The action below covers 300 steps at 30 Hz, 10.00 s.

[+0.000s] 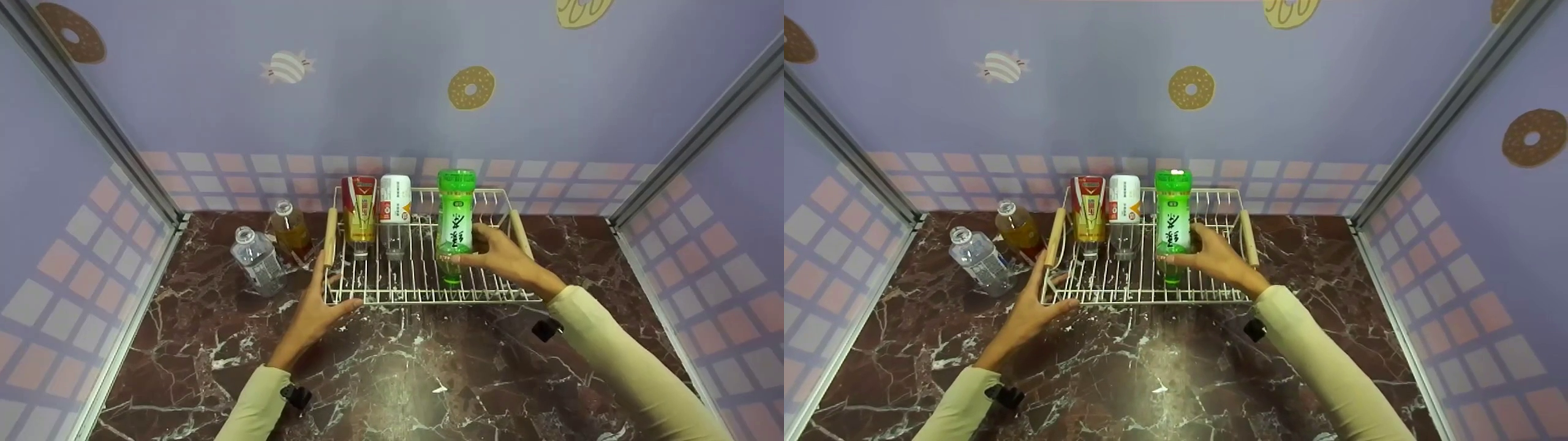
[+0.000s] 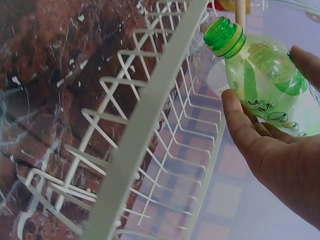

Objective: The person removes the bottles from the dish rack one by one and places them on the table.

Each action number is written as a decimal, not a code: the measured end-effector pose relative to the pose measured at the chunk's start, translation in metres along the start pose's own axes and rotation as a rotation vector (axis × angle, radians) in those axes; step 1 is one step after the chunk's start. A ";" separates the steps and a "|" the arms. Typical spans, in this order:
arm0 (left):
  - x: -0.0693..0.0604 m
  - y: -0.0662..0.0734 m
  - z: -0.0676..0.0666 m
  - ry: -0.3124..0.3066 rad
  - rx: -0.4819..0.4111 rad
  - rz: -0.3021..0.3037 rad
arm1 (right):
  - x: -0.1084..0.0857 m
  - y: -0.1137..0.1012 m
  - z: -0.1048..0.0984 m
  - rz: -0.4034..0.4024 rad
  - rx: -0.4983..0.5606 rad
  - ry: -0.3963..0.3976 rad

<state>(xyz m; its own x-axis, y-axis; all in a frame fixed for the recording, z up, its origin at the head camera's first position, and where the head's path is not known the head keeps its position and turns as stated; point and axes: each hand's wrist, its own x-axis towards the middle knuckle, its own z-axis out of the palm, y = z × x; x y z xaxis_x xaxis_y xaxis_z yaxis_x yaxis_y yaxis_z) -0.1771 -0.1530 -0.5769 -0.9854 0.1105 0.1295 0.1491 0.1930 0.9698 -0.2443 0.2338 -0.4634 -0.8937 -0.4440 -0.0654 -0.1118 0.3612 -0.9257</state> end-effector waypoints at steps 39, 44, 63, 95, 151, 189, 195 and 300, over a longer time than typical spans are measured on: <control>0.000 -0.001 0.000 0.005 0.010 -0.011 | -0.034 -0.007 0.019 -0.047 0.032 -0.036; -0.001 0.001 0.001 0.003 0.001 -0.020 | -0.036 -0.005 0.019 -0.058 0.015 -0.020; -0.002 0.005 -0.007 -0.019 0.099 -0.045 | -0.046 -0.007 0.021 -0.096 -0.008 -0.014; -0.039 0.057 -0.015 0.023 0.274 0.298 | -0.061 0.003 0.022 -0.117 -0.023 -0.045; -0.053 0.090 0.036 -0.426 0.391 0.245 | -0.080 0.009 0.055 -0.165 -0.074 -0.201; -0.047 0.084 0.052 -0.568 0.489 0.164 | -0.093 0.001 0.071 -0.329 -0.221 -0.139; -0.046 0.084 0.054 -0.581 0.477 0.130 | -0.093 0.002 0.073 -0.392 -0.266 -0.122; -0.081 0.050 -0.036 0.059 0.252 0.099 | -0.089 0.016 0.055 -0.296 -0.217 -0.076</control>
<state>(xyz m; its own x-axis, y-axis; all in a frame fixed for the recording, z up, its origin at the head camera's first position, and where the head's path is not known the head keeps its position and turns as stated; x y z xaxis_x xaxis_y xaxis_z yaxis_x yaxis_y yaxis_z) -0.0933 -0.1877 -0.5314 -0.9670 0.0851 0.2402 0.2534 0.4212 0.8708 -0.1428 0.2341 -0.4930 -0.7752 -0.6115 0.1585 -0.4572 0.3700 -0.8088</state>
